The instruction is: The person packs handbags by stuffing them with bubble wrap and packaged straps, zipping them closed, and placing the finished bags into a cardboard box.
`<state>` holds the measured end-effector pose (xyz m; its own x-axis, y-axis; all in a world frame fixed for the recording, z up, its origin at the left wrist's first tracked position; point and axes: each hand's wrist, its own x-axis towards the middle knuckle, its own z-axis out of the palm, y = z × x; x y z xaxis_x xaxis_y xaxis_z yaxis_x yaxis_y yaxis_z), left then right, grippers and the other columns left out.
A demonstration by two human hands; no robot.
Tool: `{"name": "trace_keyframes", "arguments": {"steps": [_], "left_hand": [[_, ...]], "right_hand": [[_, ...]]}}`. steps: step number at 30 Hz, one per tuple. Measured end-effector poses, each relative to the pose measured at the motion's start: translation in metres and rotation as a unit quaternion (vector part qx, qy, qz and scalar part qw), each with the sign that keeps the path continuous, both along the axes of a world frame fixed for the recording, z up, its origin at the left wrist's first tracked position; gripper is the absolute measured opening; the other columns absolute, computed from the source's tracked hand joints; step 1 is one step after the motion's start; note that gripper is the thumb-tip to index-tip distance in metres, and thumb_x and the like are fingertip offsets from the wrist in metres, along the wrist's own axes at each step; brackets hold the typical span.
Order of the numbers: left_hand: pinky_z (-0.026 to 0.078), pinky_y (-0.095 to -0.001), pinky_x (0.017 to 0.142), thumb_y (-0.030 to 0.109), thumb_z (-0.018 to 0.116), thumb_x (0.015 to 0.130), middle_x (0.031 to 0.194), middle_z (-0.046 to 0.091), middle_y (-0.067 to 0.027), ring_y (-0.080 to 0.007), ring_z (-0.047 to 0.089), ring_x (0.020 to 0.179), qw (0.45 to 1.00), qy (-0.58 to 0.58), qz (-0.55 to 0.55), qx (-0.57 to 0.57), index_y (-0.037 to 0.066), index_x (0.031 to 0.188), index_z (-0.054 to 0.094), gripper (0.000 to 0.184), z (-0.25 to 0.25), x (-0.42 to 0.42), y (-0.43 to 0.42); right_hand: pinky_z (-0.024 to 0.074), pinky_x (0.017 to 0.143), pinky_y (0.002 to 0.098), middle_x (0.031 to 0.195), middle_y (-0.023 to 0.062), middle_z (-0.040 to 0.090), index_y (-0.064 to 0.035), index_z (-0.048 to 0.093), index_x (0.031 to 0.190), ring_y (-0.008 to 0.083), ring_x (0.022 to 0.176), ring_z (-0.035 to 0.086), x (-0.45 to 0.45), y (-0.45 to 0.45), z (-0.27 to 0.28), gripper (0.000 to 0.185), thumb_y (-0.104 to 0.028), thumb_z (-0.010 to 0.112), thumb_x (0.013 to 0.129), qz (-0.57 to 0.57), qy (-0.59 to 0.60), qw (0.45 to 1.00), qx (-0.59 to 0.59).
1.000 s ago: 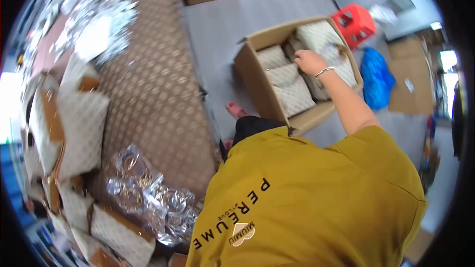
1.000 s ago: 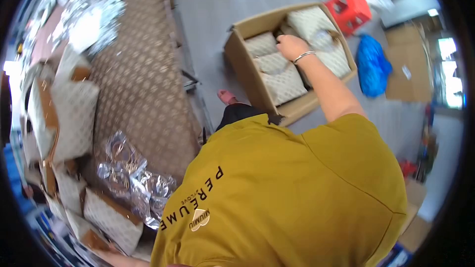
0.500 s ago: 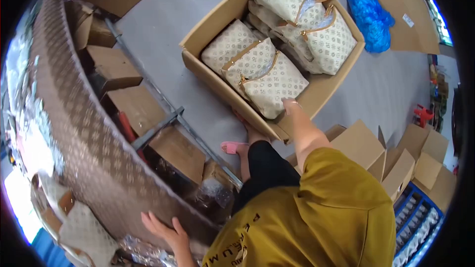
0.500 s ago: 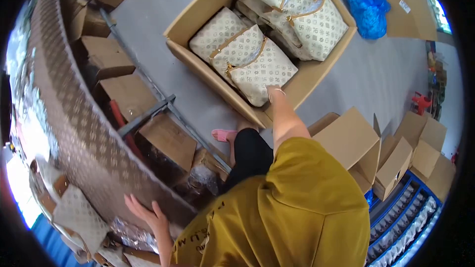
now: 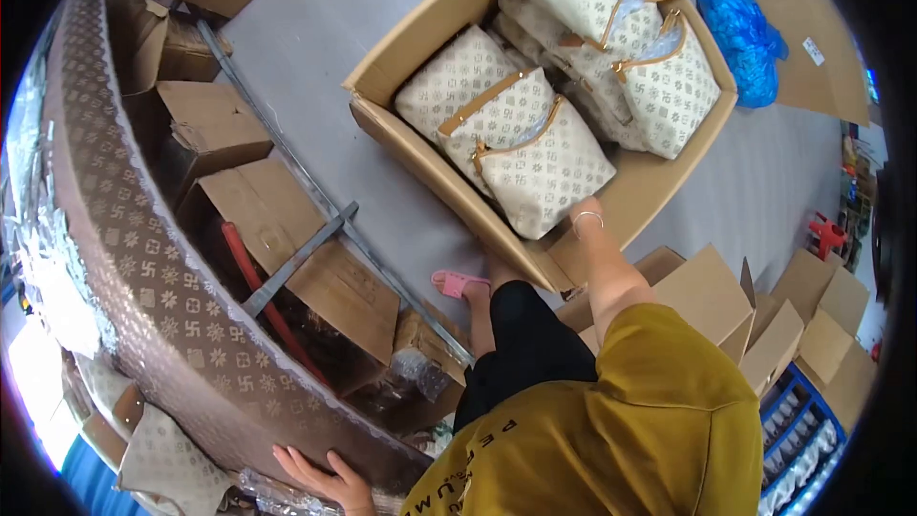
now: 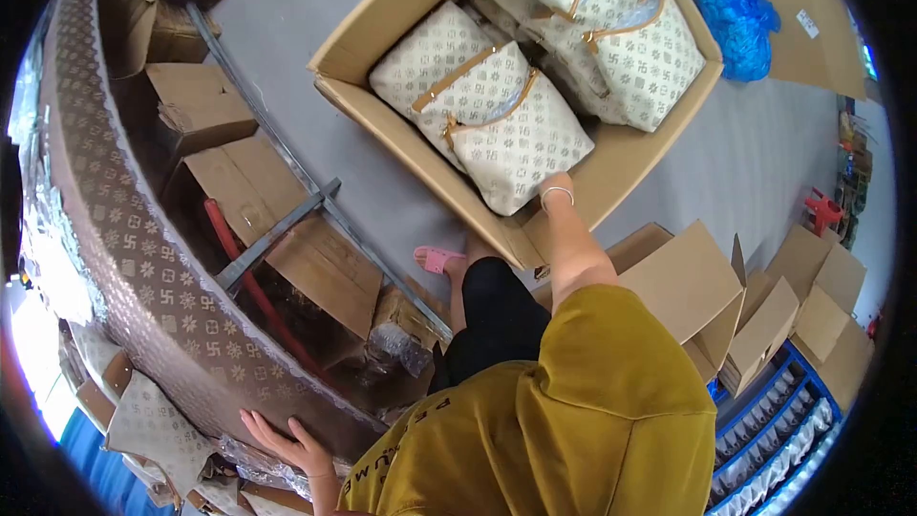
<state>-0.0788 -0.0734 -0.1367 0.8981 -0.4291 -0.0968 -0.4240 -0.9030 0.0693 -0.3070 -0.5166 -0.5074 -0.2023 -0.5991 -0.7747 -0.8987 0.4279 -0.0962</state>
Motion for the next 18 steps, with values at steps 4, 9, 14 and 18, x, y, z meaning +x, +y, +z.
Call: {"name": "trace_keyframes", "arguments": {"steps": [4, 9, 14, 18], "left_hand": [[0.016, -0.0491, 0.106, 0.020, 0.048, 0.087, 0.142, 0.023, -0.0222, -0.0390, 0.022, 0.131, 0.999, -0.033, 0.014, -0.020, 0.000, 0.135, 0.027, 0.055, -0.001, -0.003, 0.005], [0.016, -0.0492, 0.106, 0.014, 0.052, 0.079, 0.140, 0.025, -0.0232, -0.0412, 0.023, 0.130, 0.999, -0.020, 0.006, -0.030, 0.000, 0.131, 0.033, 0.057, -0.002, -0.002, 0.003], [0.016, -0.0508, 0.105, 0.015, 0.056, 0.077, 0.139, 0.027, -0.0232, -0.0425, 0.025, 0.128, 0.999, 0.008, 0.007, -0.049, 0.001, 0.130, 0.035, 0.059, -0.004, -0.001, 0.008], [0.018, -0.0548, 0.103, 0.020, 0.061, 0.074, 0.135, 0.033, -0.0247, -0.0446, 0.027, 0.126, 0.998, -0.003, 0.004, -0.062, 0.002, 0.126, 0.040, 0.059, -0.003, 0.000, 0.013]], "right_hand": [[0.0453, 0.084, 0.0442, 0.103, 0.0238, 0.059, 0.0008, 0.044, 0.122, 0.0367, 0.099, 0.055, 0.064, -0.020, -0.001, 0.051, -0.017, 0.056, 0.076, 0.399, -0.038, 0.911, -0.095], [0.0380, 0.096, 0.0390, 0.130, 0.0158, 0.046, -0.0072, 0.042, 0.129, 0.0296, 0.117, 0.047, 0.157, -0.041, -0.082, 0.064, -0.030, 0.060, 0.071, 0.580, 0.019, 0.811, 0.079], [0.0450, 0.087, 0.0384, 0.116, 0.0145, 0.057, -0.0074, 0.057, 0.114, 0.0295, 0.105, 0.056, 0.154, -0.025, -0.118, 0.043, -0.029, 0.057, 0.077, 0.654, 0.014, 0.732, 0.193], [0.0469, 0.083, 0.0399, 0.105, 0.0171, 0.062, -0.0062, 0.063, 0.102, 0.0300, 0.098, 0.060, 0.094, -0.020, -0.068, 0.029, -0.023, 0.057, 0.079, 0.714, 0.025, 0.698, 0.052]]}}
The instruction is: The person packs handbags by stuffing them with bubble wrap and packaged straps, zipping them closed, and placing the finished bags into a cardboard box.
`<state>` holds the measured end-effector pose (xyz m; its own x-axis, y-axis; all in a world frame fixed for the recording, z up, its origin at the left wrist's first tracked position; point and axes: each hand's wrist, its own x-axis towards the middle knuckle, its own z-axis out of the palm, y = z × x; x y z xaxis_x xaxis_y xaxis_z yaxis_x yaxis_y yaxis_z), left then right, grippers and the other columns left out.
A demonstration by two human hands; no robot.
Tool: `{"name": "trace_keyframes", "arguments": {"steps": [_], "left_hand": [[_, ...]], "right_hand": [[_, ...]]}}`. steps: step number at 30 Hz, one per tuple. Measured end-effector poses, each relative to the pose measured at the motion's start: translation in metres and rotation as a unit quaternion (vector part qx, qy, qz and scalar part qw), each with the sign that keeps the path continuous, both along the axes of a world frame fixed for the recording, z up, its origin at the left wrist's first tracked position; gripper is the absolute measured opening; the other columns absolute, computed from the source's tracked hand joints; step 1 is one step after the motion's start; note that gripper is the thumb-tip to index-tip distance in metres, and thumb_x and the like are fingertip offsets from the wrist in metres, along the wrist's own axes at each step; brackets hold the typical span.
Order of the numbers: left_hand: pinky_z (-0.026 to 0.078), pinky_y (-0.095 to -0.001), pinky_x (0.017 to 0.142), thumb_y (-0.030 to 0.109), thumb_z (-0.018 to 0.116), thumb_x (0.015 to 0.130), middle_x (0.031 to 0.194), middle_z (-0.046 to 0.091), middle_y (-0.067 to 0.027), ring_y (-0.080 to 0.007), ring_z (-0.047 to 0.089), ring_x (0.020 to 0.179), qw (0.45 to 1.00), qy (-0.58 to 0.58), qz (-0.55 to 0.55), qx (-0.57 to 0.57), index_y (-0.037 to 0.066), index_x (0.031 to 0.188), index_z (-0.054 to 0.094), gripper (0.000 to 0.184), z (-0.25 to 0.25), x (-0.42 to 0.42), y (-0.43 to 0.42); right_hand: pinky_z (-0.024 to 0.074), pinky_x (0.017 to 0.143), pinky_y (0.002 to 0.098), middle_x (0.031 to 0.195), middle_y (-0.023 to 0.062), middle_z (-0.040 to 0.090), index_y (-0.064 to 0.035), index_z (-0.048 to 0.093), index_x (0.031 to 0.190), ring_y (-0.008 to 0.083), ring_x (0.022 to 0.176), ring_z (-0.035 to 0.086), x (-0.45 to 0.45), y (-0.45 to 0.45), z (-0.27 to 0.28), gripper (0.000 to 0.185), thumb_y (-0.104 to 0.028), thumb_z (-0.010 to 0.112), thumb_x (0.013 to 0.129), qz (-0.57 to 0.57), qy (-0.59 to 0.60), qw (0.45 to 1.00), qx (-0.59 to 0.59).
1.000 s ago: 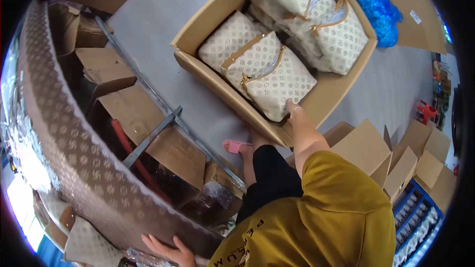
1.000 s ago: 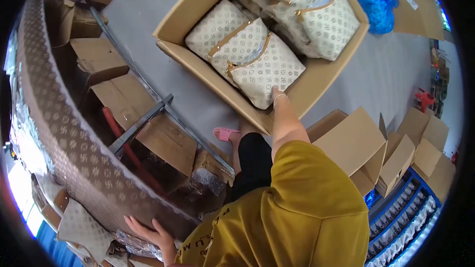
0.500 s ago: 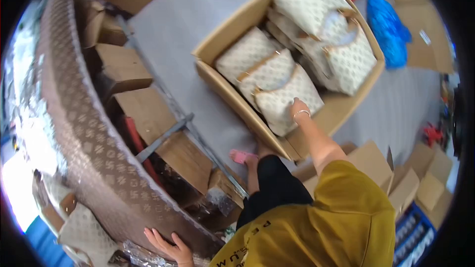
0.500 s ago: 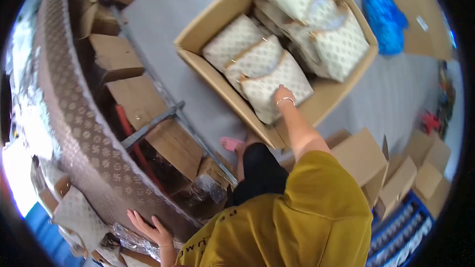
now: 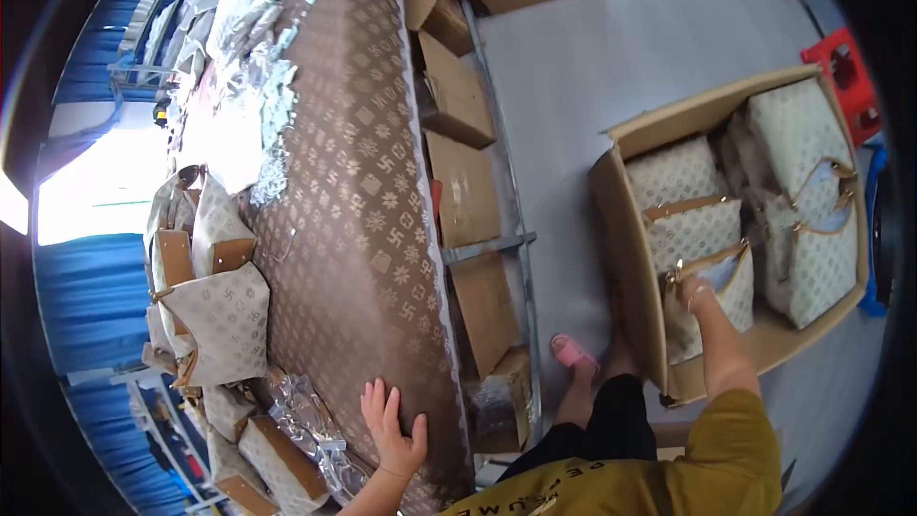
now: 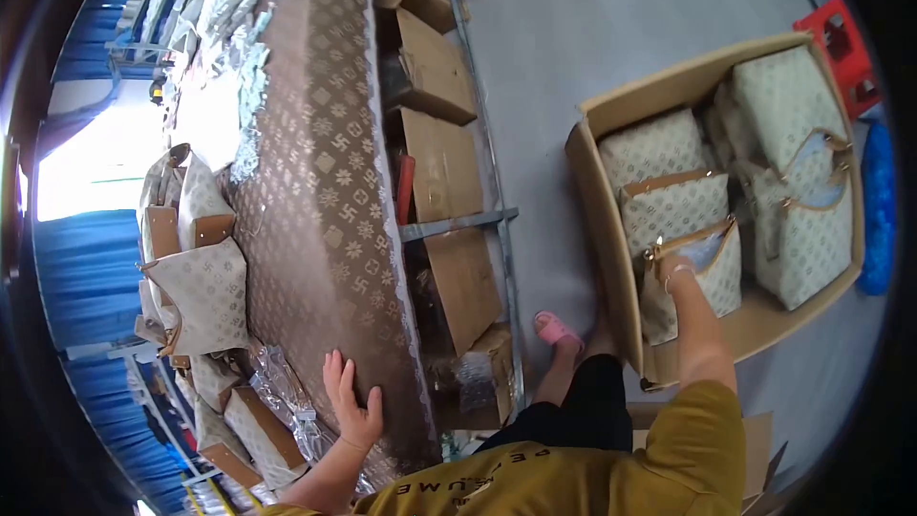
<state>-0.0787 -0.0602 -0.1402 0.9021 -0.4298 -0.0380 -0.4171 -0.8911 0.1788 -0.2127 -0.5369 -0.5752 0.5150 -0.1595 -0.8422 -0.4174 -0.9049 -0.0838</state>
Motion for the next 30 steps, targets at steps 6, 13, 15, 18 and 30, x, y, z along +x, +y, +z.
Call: {"name": "trace_keyframes", "arguments": {"steps": [6, 13, 15, 18, 30], "left_hand": [[0.019, -0.0531, 0.103, 0.026, 0.066, 0.073, 0.136, 0.032, -0.0239, -0.0417, 0.026, 0.128, 0.999, -0.006, 0.001, -0.032, 0.002, 0.127, 0.039, 0.066, 0.010, -0.004, 0.000], [0.020, -0.0475, 0.105, 0.033, 0.076, 0.065, 0.141, 0.020, -0.0238, -0.0399, 0.023, 0.129, 0.971, 0.044, -0.011, -0.236, 0.002, 0.131, 0.033, 0.085, 0.042, -0.014, -0.015], [0.023, -0.0439, 0.105, 0.033, 0.079, 0.061, 0.142, 0.015, -0.0239, -0.0390, 0.024, 0.128, 0.936, 0.034, -0.076, -0.342, 0.000, 0.132, 0.028, 0.093, 0.086, -0.022, -0.026], [0.026, -0.0430, 0.104, 0.033, 0.080, 0.060, 0.138, 0.021, -0.0232, -0.0379, 0.026, 0.126, 0.906, -0.083, -0.122, -0.397, -0.001, 0.132, 0.027, 0.096, 0.135, -0.030, -0.010], [0.044, -0.0357, 0.085, 0.014, 0.079, 0.063, 0.110, 0.055, -0.0131, -0.0207, 0.054, 0.100, 0.798, 0.068, 0.190, -0.568, -0.002, 0.110, 0.051, 0.056, 0.068, -0.117, 0.139]], "right_hand": [[0.0461, 0.078, 0.0433, 0.094, 0.0200, 0.062, -0.0040, 0.062, 0.096, 0.0361, 0.090, 0.058, -0.002, -0.024, 0.267, 0.029, -0.029, 0.058, 0.081, -0.167, -0.141, 0.974, -0.053], [0.0458, 0.059, 0.0450, 0.071, 0.0167, 0.060, -0.0040, 0.057, 0.083, 0.0370, 0.066, 0.057, 0.073, 0.112, 0.573, 0.025, -0.029, 0.055, 0.083, 0.103, -0.478, 0.865, 0.110], [0.0454, 0.052, 0.0444, 0.068, 0.0149, 0.060, -0.0055, 0.057, 0.081, 0.0353, 0.058, 0.057, 0.086, 0.173, 0.637, 0.022, -0.027, 0.054, 0.083, 0.239, -0.473, 0.843, 0.096], [0.0437, 0.043, 0.0412, 0.066, 0.0135, 0.060, -0.0076, 0.057, 0.082, 0.0309, 0.051, 0.057, 0.095, 0.251, 0.668, 0.019, -0.027, 0.053, 0.083, 0.390, -0.498, 0.762, 0.141], [0.0460, 0.070, 0.0403, 0.071, 0.0113, 0.059, -0.0071, 0.057, 0.085, 0.0307, 0.076, 0.058, 0.130, 0.382, 0.637, 0.019, -0.026, 0.058, 0.081, 0.458, -0.522, 0.677, 0.243]]}}
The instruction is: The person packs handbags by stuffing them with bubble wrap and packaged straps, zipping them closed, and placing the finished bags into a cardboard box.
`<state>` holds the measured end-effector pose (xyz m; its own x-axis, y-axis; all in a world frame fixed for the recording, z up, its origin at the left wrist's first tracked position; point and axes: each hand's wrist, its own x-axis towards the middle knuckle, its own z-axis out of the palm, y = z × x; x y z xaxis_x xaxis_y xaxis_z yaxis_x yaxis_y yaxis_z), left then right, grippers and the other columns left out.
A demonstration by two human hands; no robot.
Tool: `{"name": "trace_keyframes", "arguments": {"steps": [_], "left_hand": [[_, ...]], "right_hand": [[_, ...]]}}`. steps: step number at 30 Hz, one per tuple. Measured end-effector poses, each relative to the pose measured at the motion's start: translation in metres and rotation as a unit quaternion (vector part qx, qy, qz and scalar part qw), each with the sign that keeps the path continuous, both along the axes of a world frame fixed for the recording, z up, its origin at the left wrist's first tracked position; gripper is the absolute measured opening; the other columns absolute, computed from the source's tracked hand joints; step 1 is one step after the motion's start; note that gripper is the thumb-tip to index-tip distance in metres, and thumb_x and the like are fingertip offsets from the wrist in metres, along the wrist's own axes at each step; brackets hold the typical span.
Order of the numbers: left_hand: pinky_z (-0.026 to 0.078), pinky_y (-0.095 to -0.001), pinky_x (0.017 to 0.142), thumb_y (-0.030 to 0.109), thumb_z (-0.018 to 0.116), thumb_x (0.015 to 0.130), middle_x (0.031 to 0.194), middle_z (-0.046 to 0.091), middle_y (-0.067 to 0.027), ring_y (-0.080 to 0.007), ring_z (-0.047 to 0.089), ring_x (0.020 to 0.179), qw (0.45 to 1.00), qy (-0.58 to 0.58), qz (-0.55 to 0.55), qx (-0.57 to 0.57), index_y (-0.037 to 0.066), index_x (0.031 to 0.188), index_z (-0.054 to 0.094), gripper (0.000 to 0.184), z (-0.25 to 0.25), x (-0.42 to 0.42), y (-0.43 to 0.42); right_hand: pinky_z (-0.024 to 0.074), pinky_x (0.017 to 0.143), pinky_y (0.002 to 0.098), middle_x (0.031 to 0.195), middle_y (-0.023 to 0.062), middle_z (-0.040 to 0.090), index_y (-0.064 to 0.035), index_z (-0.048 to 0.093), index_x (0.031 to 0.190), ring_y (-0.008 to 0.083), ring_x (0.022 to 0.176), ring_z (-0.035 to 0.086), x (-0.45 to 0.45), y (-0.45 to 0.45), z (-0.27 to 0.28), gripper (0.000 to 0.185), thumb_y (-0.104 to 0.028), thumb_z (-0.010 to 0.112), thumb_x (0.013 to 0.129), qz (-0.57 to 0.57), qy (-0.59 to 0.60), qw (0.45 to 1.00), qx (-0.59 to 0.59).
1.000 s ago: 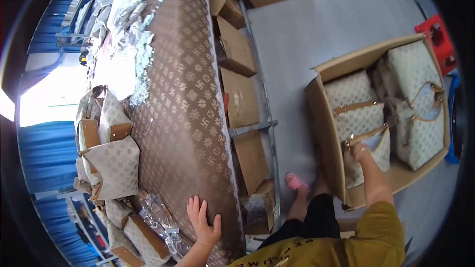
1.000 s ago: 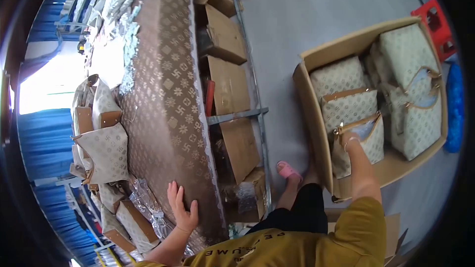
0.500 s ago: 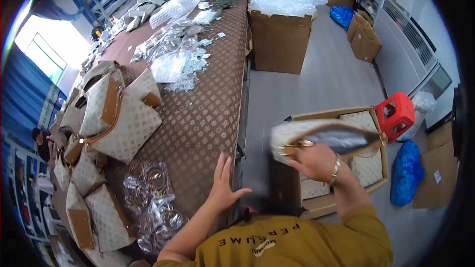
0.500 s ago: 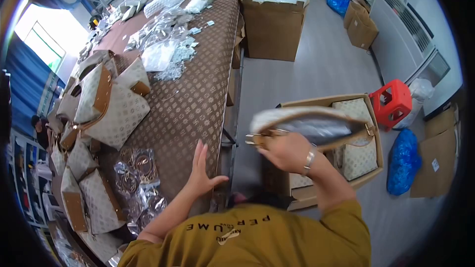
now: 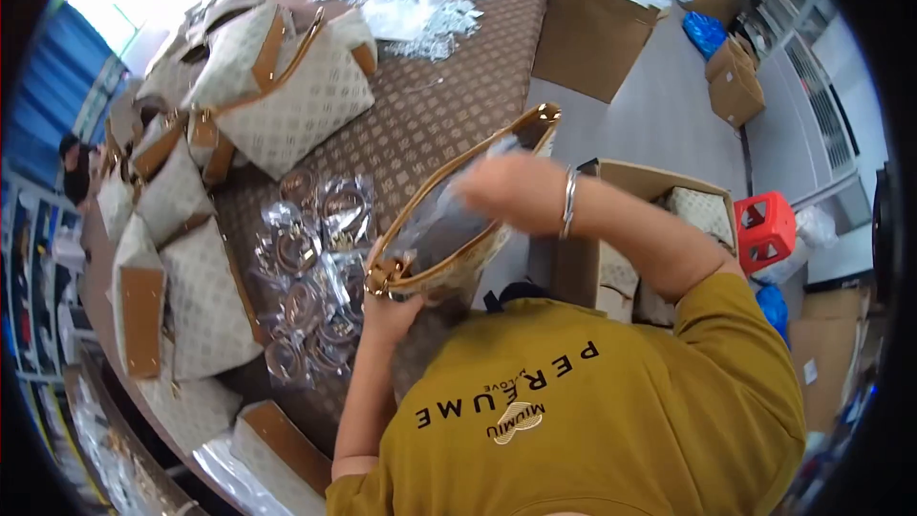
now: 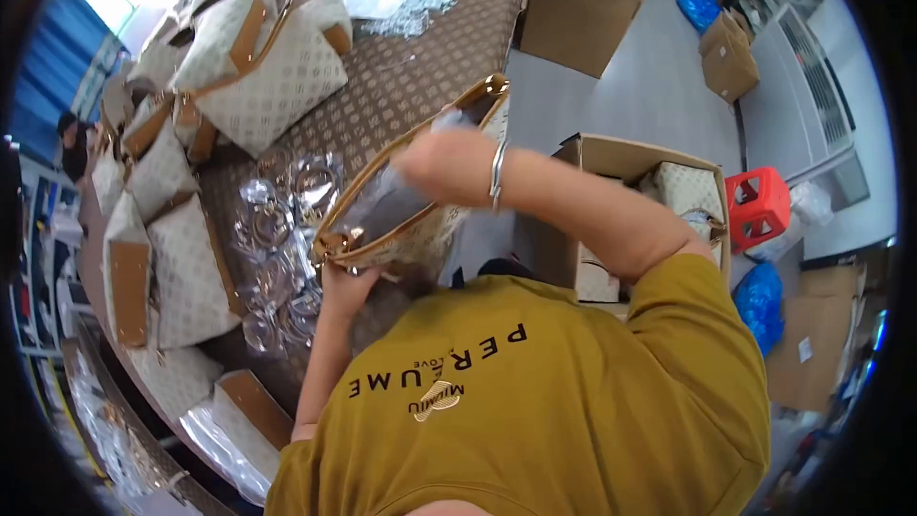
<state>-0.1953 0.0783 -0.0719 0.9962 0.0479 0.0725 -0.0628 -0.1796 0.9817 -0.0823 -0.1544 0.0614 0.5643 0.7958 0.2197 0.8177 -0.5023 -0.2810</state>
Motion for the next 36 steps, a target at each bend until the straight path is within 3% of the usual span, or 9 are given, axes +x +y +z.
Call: {"name": "trace_keyframes", "arguments": {"steps": [4, 8, 11, 19, 28, 30, 32, 33, 36], "left_hand": [[0.040, -0.0349, 0.093, 0.020, 0.083, 0.059, 0.120, 0.047, -0.0132, -0.0265, 0.047, 0.110, 0.998, 0.006, -0.025, 0.065, 0.002, 0.134, 0.024, 0.097, 0.003, -0.002, 0.007], [0.042, -0.0340, 0.091, 0.026, 0.081, 0.063, 0.118, 0.049, -0.0134, -0.0256, 0.047, 0.111, 0.908, -0.264, 0.158, 0.283, 0.001, 0.131, 0.030, 0.089, 0.078, -0.013, -0.008], [0.043, -0.0359, 0.084, 0.035, 0.077, 0.062, 0.112, 0.053, -0.0153, -0.0272, 0.053, 0.098, 0.829, -0.364, -0.043, 0.422, 0.000, 0.123, 0.041, 0.079, 0.117, -0.017, -0.022], [0.043, -0.0349, 0.072, 0.030, 0.064, 0.074, 0.091, 0.056, -0.0067, -0.0237, 0.053, 0.083, 0.780, 0.069, -0.106, 0.613, 0.004, 0.111, 0.055, 0.047, 0.141, 0.023, -0.100], [0.045, -0.0349, 0.072, 0.013, 0.050, 0.081, 0.089, 0.057, -0.0057, -0.0223, 0.056, 0.085, 0.731, 0.019, -0.188, 0.655, 0.008, 0.099, 0.060, 0.021, 0.138, 0.033, -0.097], [0.046, -0.0356, 0.074, 0.014, 0.050, 0.081, 0.094, 0.058, -0.0061, -0.0245, 0.057, 0.089, 0.731, 0.187, -0.269, 0.598, 0.009, 0.095, 0.062, 0.019, 0.149, 0.045, -0.102], [0.046, -0.0359, 0.075, 0.014, 0.050, 0.081, 0.096, 0.058, -0.0063, -0.0256, 0.057, 0.091, 0.726, 0.275, -0.291, 0.559, 0.010, 0.093, 0.063, 0.018, 0.151, 0.048, -0.101], [0.044, -0.0379, 0.078, 0.017, 0.054, 0.079, 0.103, 0.056, -0.0082, -0.0270, 0.055, 0.097, 0.733, 0.266, -0.297, 0.551, 0.011, 0.097, 0.062, 0.021, 0.146, 0.048, -0.100], [0.042, -0.0418, 0.086, 0.024, 0.062, 0.074, 0.116, 0.052, -0.0120, -0.0296, 0.049, 0.109, 0.751, 0.253, -0.298, 0.532, 0.014, 0.105, 0.060, 0.032, 0.141, 0.048, -0.096]], "right_hand": [[0.0451, 0.071, 0.0399, 0.068, 0.0092, 0.059, -0.0076, 0.058, 0.083, 0.0299, 0.075, 0.057, 0.020, -0.006, 0.015, 0.016, -0.024, 0.059, 0.081, 0.026, -0.050, 0.997, -0.057], [0.0449, 0.070, 0.0407, 0.066, 0.0095, 0.059, -0.0074, 0.058, 0.080, 0.0297, 0.072, 0.058, 0.032, 0.003, 0.013, 0.016, -0.024, 0.060, 0.080, 0.084, -0.022, 0.986, -0.140], [0.0461, 0.066, 0.0408, 0.067, 0.0101, 0.060, -0.0070, 0.059, 0.079, 0.0293, 0.071, 0.059, 0.035, 0.009, 0.012, 0.018, -0.025, 0.058, 0.080, 0.102, 0.007, 0.978, -0.181], [0.0465, 0.057, 0.0422, 0.065, 0.0113, 0.059, -0.0061, 0.056, 0.077, 0.0312, 0.064, 0.059, 0.075, 0.019, 0.012, 0.018, -0.024, 0.058, 0.080, 0.189, 0.037, 0.965, -0.176], [0.0497, 0.063, 0.0384, 0.076, 0.0135, 0.062, -0.0055, 0.059, 0.092, 0.0283, 0.072, 0.062, 0.086, 0.033, -0.001, 0.026, -0.029, 0.058, 0.080, 0.188, -0.099, 0.970, -0.121], [0.0500, 0.064, 0.0377, 0.080, 0.0141, 0.063, -0.0054, 0.059, 0.096, 0.0280, 0.074, 0.062, 0.093, 0.039, 0.007, 0.029, -0.030, 0.058, 0.080, 0.227, -0.103, 0.963, -0.098], [0.0500, 0.069, 0.0378, 0.095, 0.0164, 0.062, -0.0053, 0.055, 0.111, 0.0298, 0.083, 0.062, 0.104, 0.053, 0.028, 0.040, -0.031, 0.058, 0.080, 0.214, 0.066, 0.871, -0.438], [0.0500, 0.069, 0.0378, 0.095, 0.0164, 0.062, -0.0053, 0.055, 0.111, 0.0298, 0.083, 0.062, 0.113, 0.059, 0.031, 0.040, -0.031, 0.058, 0.080, 0.224, 0.053, 0.870, -0.437], [0.0469, 0.079, 0.0401, 0.106, 0.0182, 0.059, -0.0054, 0.052, 0.118, 0.0342, 0.091, 0.059, 0.145, 0.080, 0.024, 0.046, -0.031, 0.060, 0.081, 0.180, 0.420, 0.822, -0.341]]}}
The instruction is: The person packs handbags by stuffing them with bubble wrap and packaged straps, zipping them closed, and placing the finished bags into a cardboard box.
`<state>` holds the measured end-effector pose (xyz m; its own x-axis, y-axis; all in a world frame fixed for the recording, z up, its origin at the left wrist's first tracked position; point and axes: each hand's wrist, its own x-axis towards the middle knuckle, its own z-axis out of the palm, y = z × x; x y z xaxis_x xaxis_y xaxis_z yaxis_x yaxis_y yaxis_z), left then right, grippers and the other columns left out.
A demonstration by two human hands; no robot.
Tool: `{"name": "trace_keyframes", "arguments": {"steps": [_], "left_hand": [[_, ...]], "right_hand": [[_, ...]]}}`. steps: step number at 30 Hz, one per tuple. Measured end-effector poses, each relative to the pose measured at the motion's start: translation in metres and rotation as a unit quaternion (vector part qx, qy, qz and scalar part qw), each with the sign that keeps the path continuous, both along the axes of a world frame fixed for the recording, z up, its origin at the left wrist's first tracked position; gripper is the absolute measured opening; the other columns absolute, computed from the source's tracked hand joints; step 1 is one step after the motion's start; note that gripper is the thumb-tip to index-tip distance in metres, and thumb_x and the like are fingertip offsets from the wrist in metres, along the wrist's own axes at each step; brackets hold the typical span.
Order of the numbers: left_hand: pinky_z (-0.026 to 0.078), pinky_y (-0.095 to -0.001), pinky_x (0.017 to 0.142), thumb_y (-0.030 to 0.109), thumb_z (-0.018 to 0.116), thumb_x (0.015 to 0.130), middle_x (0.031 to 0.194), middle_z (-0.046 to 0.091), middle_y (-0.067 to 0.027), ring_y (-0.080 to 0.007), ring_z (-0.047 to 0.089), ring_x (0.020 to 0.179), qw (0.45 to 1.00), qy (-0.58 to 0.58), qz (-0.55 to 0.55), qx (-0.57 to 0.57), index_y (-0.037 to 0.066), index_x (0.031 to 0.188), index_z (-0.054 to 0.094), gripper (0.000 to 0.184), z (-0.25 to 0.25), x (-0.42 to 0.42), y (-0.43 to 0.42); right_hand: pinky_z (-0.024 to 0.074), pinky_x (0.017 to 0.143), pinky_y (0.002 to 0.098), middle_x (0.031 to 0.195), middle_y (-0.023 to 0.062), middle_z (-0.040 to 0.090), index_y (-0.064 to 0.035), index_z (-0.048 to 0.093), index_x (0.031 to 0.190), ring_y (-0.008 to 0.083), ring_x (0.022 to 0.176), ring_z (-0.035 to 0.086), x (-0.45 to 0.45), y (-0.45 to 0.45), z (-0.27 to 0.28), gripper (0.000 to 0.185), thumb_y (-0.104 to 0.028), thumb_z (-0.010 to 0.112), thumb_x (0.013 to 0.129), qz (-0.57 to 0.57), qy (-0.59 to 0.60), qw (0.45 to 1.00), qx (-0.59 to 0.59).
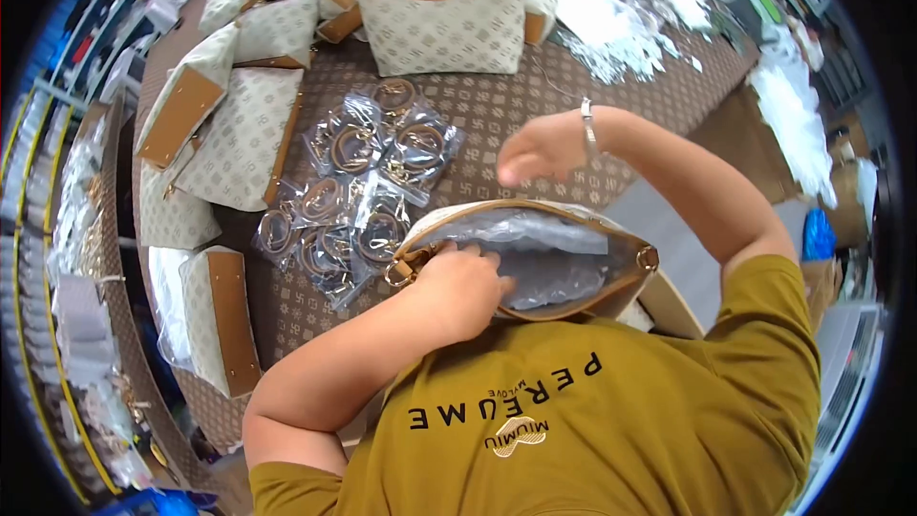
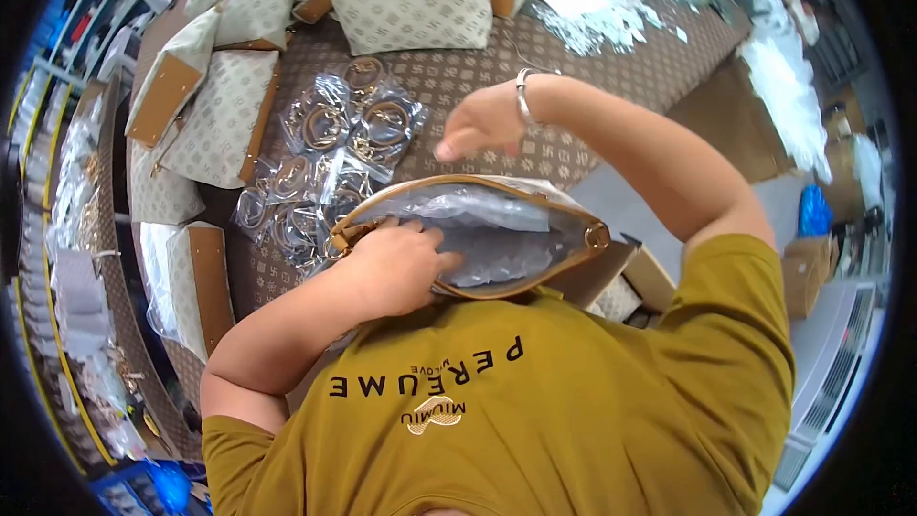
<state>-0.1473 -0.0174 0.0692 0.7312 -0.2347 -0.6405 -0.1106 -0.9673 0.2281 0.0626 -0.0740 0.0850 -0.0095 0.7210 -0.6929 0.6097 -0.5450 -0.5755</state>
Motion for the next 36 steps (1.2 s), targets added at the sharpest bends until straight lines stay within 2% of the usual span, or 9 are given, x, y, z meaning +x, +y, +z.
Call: {"name": "trace_keyframes", "arguments": {"steps": [6, 8, 12, 17, 19, 24, 29, 31, 36], "left_hand": [[0.035, -0.0486, 0.094, 0.040, 0.066, 0.071, 0.126, 0.046, -0.0132, -0.0342, 0.042, 0.118, 0.996, -0.082, -0.024, -0.009, 0.015, 0.116, 0.055, 0.054, 0.001, 0.002, 0.004], [0.034, -0.0500, 0.095, 0.043, 0.067, 0.070, 0.126, 0.046, -0.0131, -0.0350, 0.040, 0.119, 0.996, -0.086, -0.031, -0.004, 0.014, 0.116, 0.055, 0.056, -0.001, 0.007, 0.008], [0.038, -0.0471, 0.091, 0.046, 0.066, 0.071, 0.123, 0.049, -0.0173, -0.0325, 0.045, 0.116, 0.994, -0.088, -0.043, -0.039, 0.009, 0.117, 0.054, 0.060, 0.002, 0.002, 0.006], [0.044, -0.0411, 0.086, 0.039, 0.068, 0.072, 0.112, 0.056, -0.0189, -0.0337, 0.054, 0.104, 0.970, -0.003, 0.164, -0.176, 0.005, 0.120, 0.048, 0.062, 0.015, 0.023, 0.023], [0.046, -0.0388, 0.083, 0.036, 0.068, 0.073, 0.107, 0.058, -0.0201, -0.0342, 0.056, 0.099, 0.970, 0.017, 0.169, -0.171, 0.001, 0.121, 0.046, 0.063, 0.012, 0.030, 0.025], [0.046, -0.0389, 0.084, 0.035, 0.065, 0.075, 0.105, 0.059, -0.0212, -0.0346, 0.056, 0.098, 0.983, -0.056, 0.097, -0.145, -0.005, 0.121, 0.043, 0.065, -0.001, 0.043, 0.021], [0.045, -0.0392, 0.085, 0.043, 0.061, 0.077, 0.099, 0.061, -0.0206, -0.0335, 0.058, 0.095, 0.991, -0.078, 0.018, -0.106, -0.008, 0.107, 0.055, 0.059, -0.014, 0.054, 0.023], [0.045, -0.0390, 0.085, 0.045, 0.059, 0.078, 0.096, 0.062, -0.0194, -0.0326, 0.059, 0.094, 0.998, -0.013, -0.030, -0.060, -0.006, 0.100, 0.060, 0.056, -0.014, 0.055, 0.025], [0.046, -0.0384, 0.082, 0.052, 0.053, 0.081, 0.094, 0.063, -0.0168, -0.0289, 0.061, 0.090, 0.999, -0.018, -0.025, -0.009, 0.000, 0.087, 0.067, 0.054, 0.025, 0.028, 0.025]], "right_hand": [[0.0416, 0.090, 0.0405, 0.108, 0.0191, 0.057, -0.0075, 0.041, 0.129, 0.0367, 0.102, 0.053, 0.010, 0.099, -0.129, 0.067, -0.037, 0.066, 0.074, 0.158, -0.261, 0.927, 0.218], [0.0406, 0.090, 0.0404, 0.107, 0.0192, 0.057, -0.0093, 0.035, 0.133, 0.0362, 0.104, 0.051, 0.010, 0.120, -0.166, 0.075, -0.037, 0.068, 0.072, 0.324, -0.358, 0.800, 0.356], [0.0402, 0.088, 0.0422, 0.098, 0.0182, 0.059, -0.0093, 0.045, 0.124, 0.0336, 0.096, 0.055, 0.012, 0.129, -0.199, 0.061, -0.033, 0.067, 0.072, 0.267, -0.285, 0.865, 0.314], [0.0436, 0.080, 0.0415, 0.087, 0.0162, 0.061, -0.0077, 0.056, 0.105, 0.0306, 0.083, 0.059, 0.022, 0.078, -0.175, 0.039, -0.028, 0.064, 0.072, 0.287, -0.321, 0.886, 0.173], [0.0483, 0.068, 0.0396, 0.074, 0.0145, 0.063, -0.0026, 0.059, 0.074, 0.0270, 0.069, 0.062, 0.037, 0.038, -0.146, 0.020, -0.023, 0.057, 0.076, 0.070, -0.263, 0.884, 0.379], [0.0476, 0.061, 0.0322, 0.075, 0.0053, 0.061, 0.0003, 0.058, 0.079, 0.0165, 0.067, 0.060, 0.024, -0.062, -0.024, 0.018, -0.015, 0.050, 0.082, -0.384, 0.055, 0.767, 0.511], [0.0459, 0.059, 0.0293, 0.079, 0.0038, 0.061, 0.0015, 0.056, 0.082, 0.0141, 0.068, 0.058, -0.057, -0.110, 0.029, 0.015, -0.012, 0.050, 0.085, -0.482, 0.281, 0.627, 0.544], [0.0476, 0.061, 0.0342, 0.079, 0.0082, 0.062, 0.0031, 0.056, 0.083, 0.0207, 0.070, 0.062, -0.061, -0.122, 0.002, 0.014, -0.010, 0.050, 0.084, -0.304, 0.054, 0.834, 0.456], [0.0460, 0.061, 0.0406, 0.082, 0.0160, 0.062, 0.0013, 0.058, 0.090, 0.0342, 0.065, 0.058, -0.056, -0.116, 0.002, 0.019, -0.015, 0.055, 0.083, -0.038, -0.053, 0.952, 0.299]]}}
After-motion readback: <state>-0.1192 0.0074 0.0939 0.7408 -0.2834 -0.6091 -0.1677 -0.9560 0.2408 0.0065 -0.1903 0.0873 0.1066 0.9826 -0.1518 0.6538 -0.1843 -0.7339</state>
